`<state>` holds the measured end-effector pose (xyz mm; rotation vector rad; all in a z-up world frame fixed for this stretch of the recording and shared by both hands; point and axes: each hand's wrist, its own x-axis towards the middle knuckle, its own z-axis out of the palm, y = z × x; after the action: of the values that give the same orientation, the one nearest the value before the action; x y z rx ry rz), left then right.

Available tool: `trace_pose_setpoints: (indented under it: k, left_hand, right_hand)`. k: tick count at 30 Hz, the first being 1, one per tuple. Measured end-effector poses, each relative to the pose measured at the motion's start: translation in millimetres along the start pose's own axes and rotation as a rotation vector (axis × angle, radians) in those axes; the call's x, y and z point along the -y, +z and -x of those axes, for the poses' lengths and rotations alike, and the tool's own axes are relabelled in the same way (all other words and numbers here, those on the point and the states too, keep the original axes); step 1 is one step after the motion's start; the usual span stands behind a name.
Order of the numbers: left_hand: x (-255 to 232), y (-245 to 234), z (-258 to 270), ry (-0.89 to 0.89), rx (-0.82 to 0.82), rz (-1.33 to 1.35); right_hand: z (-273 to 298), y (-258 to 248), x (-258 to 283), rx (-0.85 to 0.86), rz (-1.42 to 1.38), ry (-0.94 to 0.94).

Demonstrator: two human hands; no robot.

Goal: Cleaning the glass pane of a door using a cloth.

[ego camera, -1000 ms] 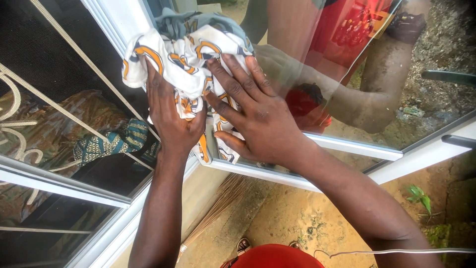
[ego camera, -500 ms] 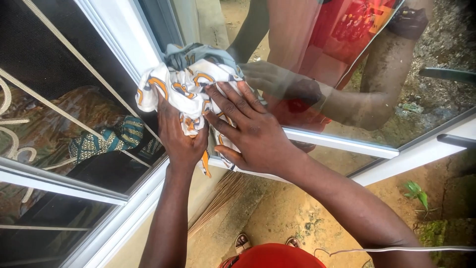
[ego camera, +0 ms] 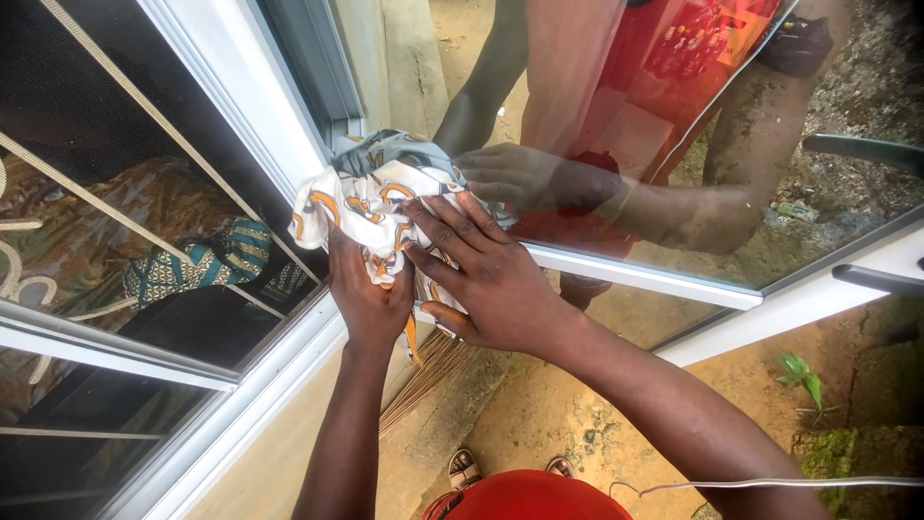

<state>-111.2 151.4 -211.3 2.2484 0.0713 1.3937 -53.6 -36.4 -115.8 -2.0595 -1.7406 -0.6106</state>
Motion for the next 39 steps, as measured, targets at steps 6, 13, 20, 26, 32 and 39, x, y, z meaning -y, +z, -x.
trace_pose_setpoints:
  k: [6,13,20,26,32,39]
  left_hand:
    - [-29,9,10,-0.124,-0.011,0.11]
    - [-53,26,25,-0.165,-0.025,0.177]
    - [-69,43,38,-0.196,-0.03,0.232]
    - [-82,56,48,-0.21,-0.019,0.263]
    - [-99,70,58,-0.181,-0.007,0.256]
    - [-123,85,69,-0.199,0.039,0.345]
  right_hand:
    - [15,1,-2,0.002,-0.047,0.021]
    - [37,-3,-5,0.011,-0.077,0.063]
    - [60,-13,-8,-0.004,-0.126,0.109]
    - [76,-26,-11,0.007,-0.13,0.144]
    - [95,-38,-15,0.002,-0.149,0.179]
    - [123,-50,-20,0.006,-0.145,0.228]
